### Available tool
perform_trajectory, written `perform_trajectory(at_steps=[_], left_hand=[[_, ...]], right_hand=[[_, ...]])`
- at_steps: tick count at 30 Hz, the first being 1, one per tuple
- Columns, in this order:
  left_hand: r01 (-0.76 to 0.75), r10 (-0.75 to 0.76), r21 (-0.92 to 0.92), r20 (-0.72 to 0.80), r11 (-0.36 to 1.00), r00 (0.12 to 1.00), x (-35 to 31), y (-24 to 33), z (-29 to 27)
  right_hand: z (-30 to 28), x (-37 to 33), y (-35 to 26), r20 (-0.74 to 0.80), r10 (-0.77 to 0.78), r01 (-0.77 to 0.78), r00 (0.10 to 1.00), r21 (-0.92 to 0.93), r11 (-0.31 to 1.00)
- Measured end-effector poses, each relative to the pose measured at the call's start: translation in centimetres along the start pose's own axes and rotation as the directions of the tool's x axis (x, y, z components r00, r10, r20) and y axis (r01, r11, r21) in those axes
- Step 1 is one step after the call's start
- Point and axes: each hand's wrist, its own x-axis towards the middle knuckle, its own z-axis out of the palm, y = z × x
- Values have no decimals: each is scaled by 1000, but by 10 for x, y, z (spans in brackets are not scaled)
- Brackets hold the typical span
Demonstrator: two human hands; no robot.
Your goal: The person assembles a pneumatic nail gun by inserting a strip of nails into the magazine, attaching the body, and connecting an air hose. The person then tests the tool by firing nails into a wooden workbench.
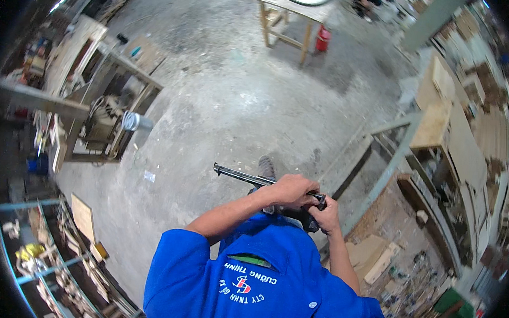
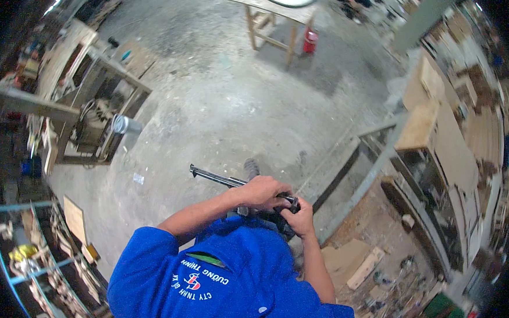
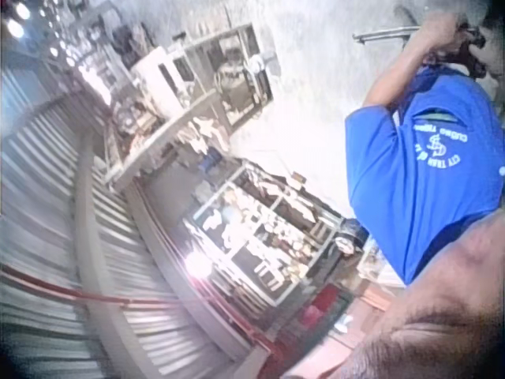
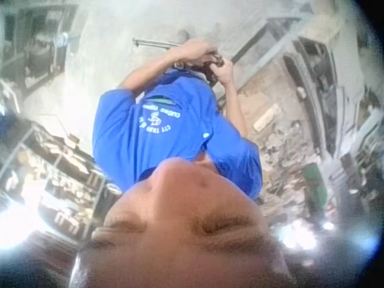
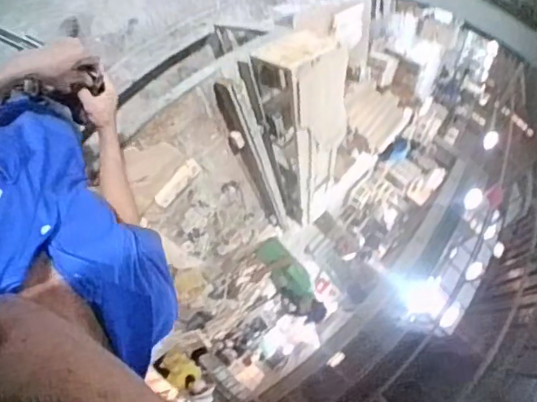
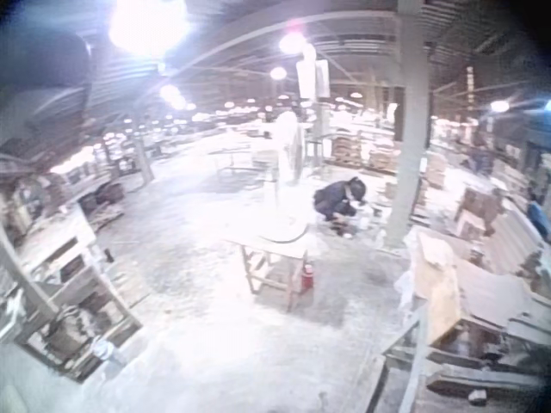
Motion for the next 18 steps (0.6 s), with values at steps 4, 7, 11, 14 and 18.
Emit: perform_trajectory(at_steps=[4,7,11,14,18], left_hand=[[157,-158,-23,-194,987,968,-47,-37,-29],[219,-224,-56,-363,974,904,-83,-66,-51],[338,-309,-54,-560,940,768,-122,-103,-71],[439,-392,-98,-648,893,653,-164,-127,-91],[541,-561,-282,-685,792,465,-223,-146,-114]], right_hand=[[33,37,-41,124,107,-116,987,68,991],[61,73,-68,251,171,-197,953,84,977],[119,129,-94,408,187,-188,894,-39,981],[180,163,-117,540,247,-268,805,-41,962],[262,200,-144,639,353,-258,683,-240,936]])
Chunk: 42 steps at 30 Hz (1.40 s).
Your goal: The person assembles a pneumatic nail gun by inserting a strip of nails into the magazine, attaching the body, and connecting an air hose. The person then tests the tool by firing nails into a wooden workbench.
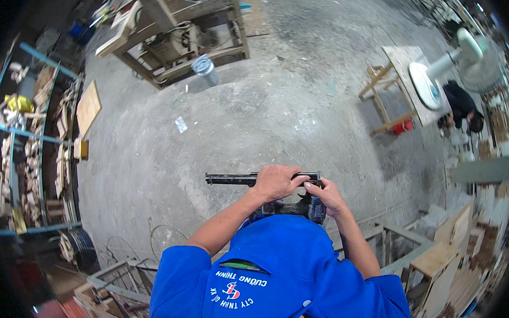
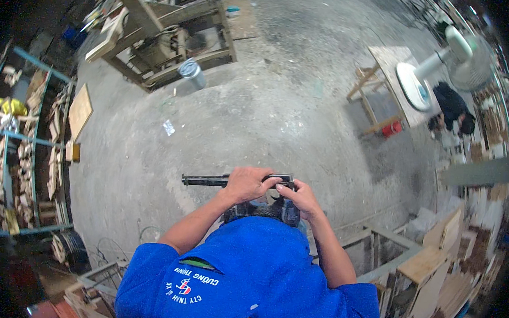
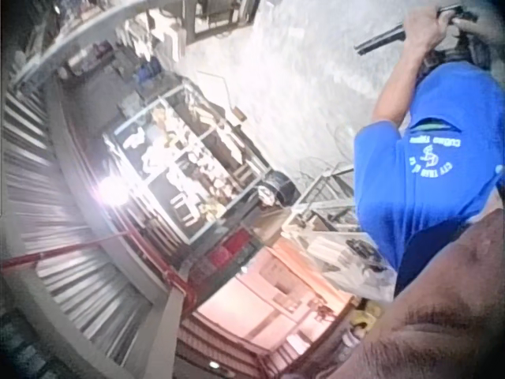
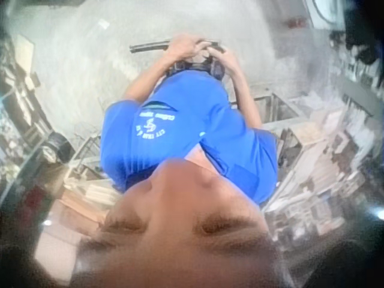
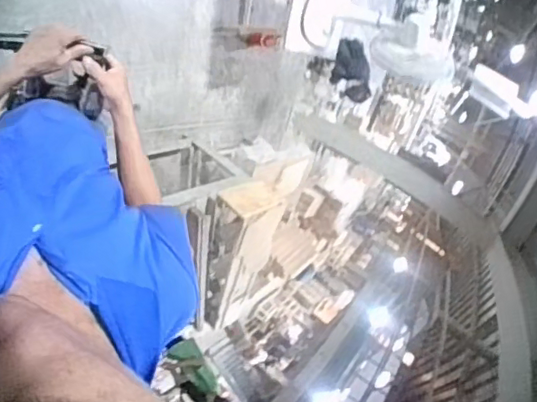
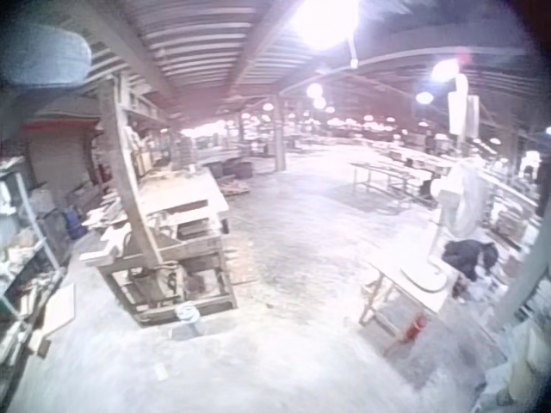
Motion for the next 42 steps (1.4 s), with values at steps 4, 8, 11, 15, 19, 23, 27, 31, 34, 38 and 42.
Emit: perform_trajectory(at_steps=[4,8,11,15,19,23,27,31,34,38,42], left_hand=[[238,-236,2,-99,971,967,-3,-42,-26],[422,-428,-72,-150,904,891,-8,-85,-37],[550,-578,-191,-152,813,802,-7,-110,-46],[642,-688,-253,-190,724,701,18,-131,-65],[721,-784,-307,-248,621,570,49,-156,-94],[770,-863,-398,-306,499,402,64,-168,-117],[841,-913,-389,-311,376,264,71,-170,-132],[841,-929,-446,-335,305,159,72,-180,-146],[837,-940,-479,-322,264,113,67,-200,-161],[808,-936,-521,-336,275,103,67,-246,-189],[826,-918,-484,-385,289,96,53,-299,-222]], right_hand=[[35,61,-25,166,39,-27,985,-78,997],[60,108,-43,286,128,-88,950,-147,985],[71,141,-57,351,166,-36,921,-348,937],[87,201,-79,429,116,89,896,-429,899],[107,270,-122,533,71,255,843,-512,821],[129,325,-158,626,239,216,743,-561,799],[157,365,-184,607,463,263,645,-746,612],[187,396,-190,612,557,342,562,-785,517],[218,418,-191,615,577,340,538,-785,518],[265,440,-202,635,518,393,573,-768,506],[331,452,-230,627,520,444,581,-779,443]])
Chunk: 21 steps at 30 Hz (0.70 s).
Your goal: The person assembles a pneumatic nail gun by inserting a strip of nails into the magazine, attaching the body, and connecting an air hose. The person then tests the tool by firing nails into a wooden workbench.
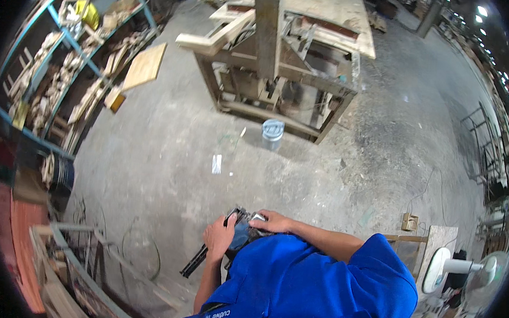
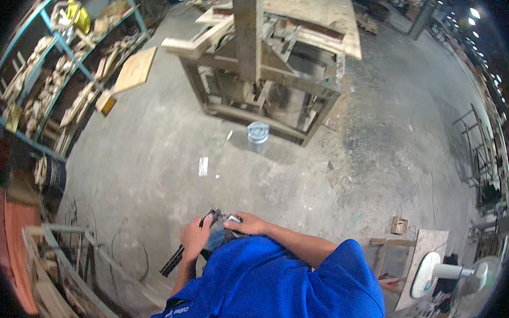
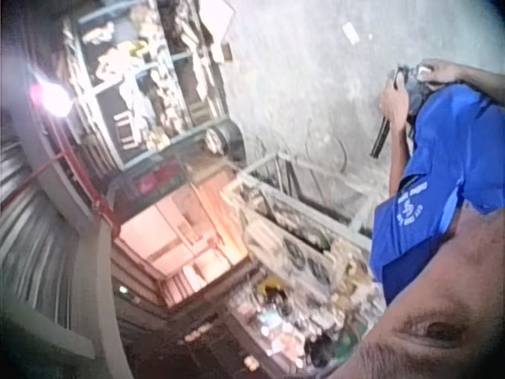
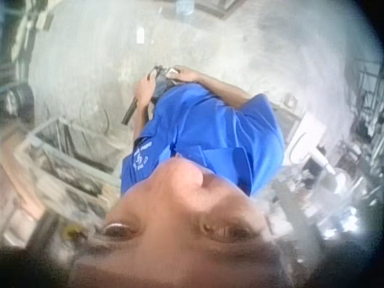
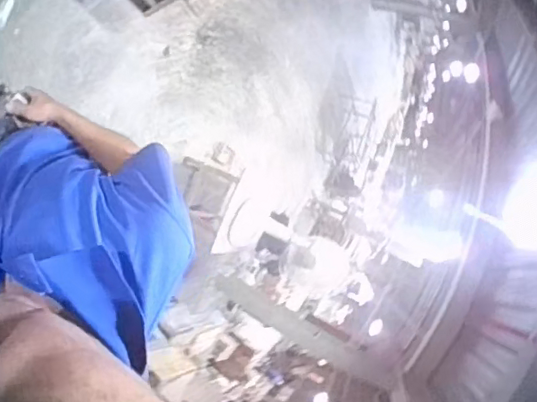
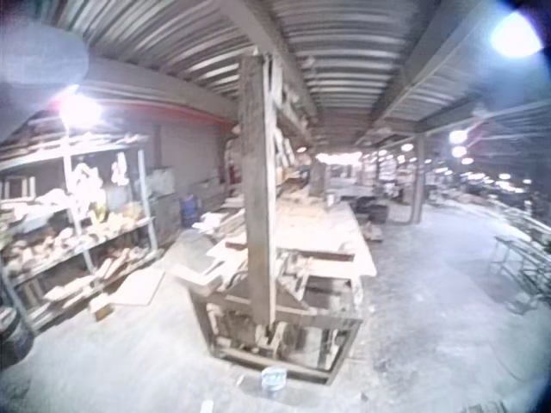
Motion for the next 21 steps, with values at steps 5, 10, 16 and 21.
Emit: perform_trajectory(at_steps=[5,10,16,21], left_hand=[[-130,132,-30,75,991,988,55,7,-21],[-182,178,5,162,983,971,86,33,-17],[-249,235,72,162,966,958,102,102,9],[-401,385,118,136,908,913,98,212,39]], right_hand=[[-12,22,-17,-123,3,-2,992,10,1000],[-29,24,-5,-217,30,-9,976,100,995],[-85,-8,21,-280,11,29,960,139,990],[-163,-53,78,-369,-90,166,925,179,970]])
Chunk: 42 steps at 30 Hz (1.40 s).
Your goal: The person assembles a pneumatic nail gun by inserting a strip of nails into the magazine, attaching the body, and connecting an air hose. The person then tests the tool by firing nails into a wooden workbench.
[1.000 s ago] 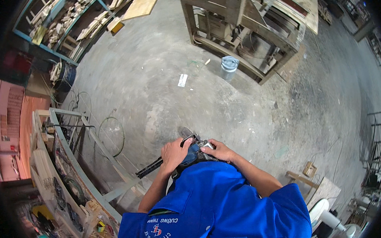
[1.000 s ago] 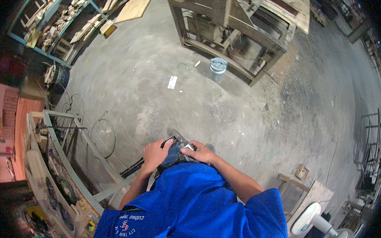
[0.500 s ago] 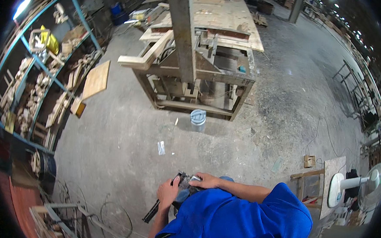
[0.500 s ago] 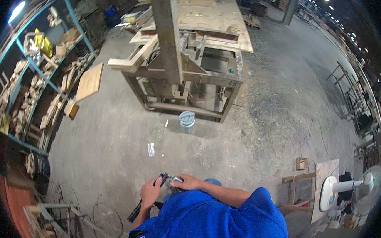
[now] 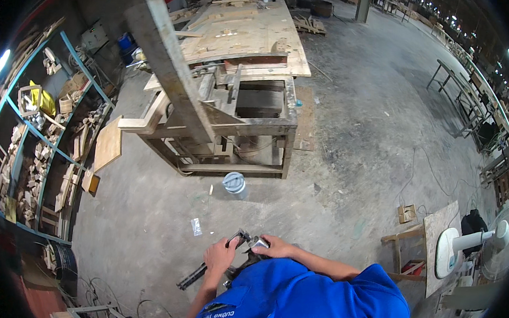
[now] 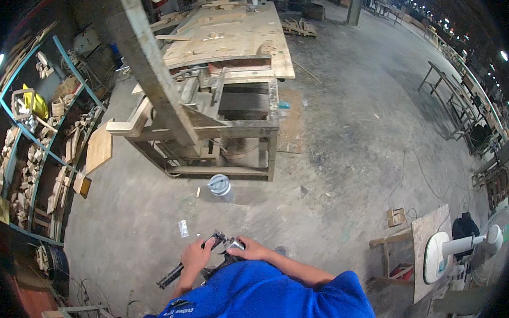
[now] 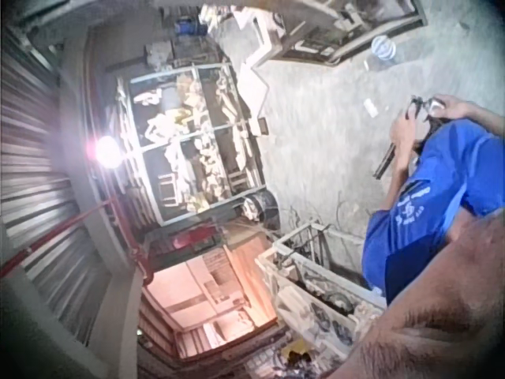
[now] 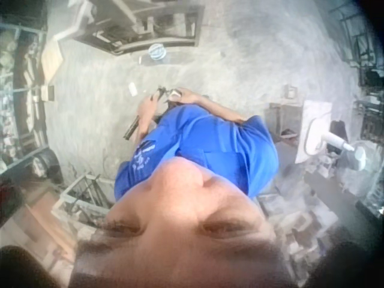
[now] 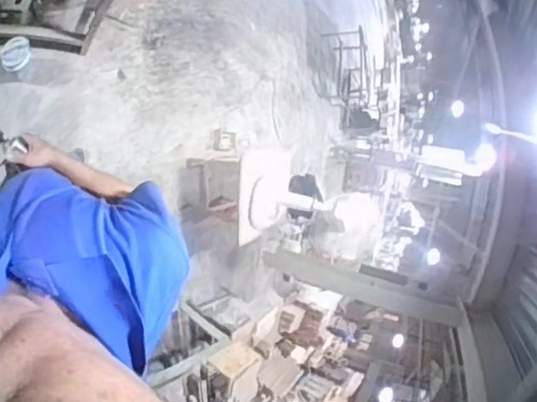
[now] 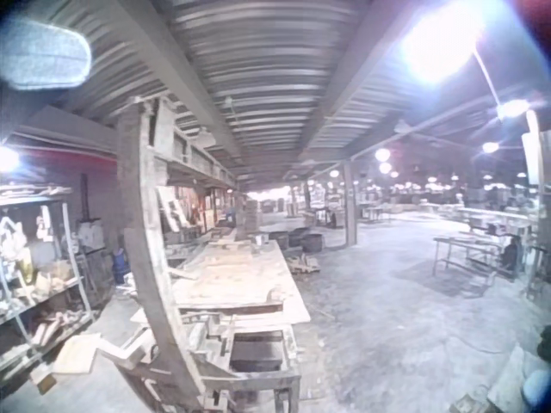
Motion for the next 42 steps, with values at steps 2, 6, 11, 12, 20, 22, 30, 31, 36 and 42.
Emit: perform_trajectory(at_steps=[2,6,11,12,20,22,30,31,36,42], left_hand=[[-70,71,53,-16,996,997,21,50,-1],[-264,270,96,-57,960,961,72,144,0],[-434,440,96,-63,896,896,152,257,-8],[-475,479,65,-57,878,876,172,281,-7],[-608,606,47,-170,793,777,339,444,-9],[-577,573,26,-168,816,802,373,481,-22],[-390,404,112,-328,914,854,495,562,-62],[-355,386,153,-339,922,858,510,565,-60],[-229,302,211,-448,950,842,568,613,-53],[156,-89,103,-475,982,876,591,665,-51]], right_hand=[[-47,-14,12,-75,-11,13,997,22,1000],[-138,-36,23,-182,-42,71,982,157,985],[-258,-46,14,-222,-62,134,973,328,935],[-287,-46,17,-279,-64,157,958,324,933],[-539,-36,13,-673,105,117,732,276,954],[-598,-33,18,-718,167,104,676,316,943],[-791,71,24,-647,212,72,732,384,921],[-816,93,22,-633,167,89,755,353,931],[-952,204,1,-542,-47,169,839,178,969],[-1087,341,-83,-282,-321,334,904,0,942]])
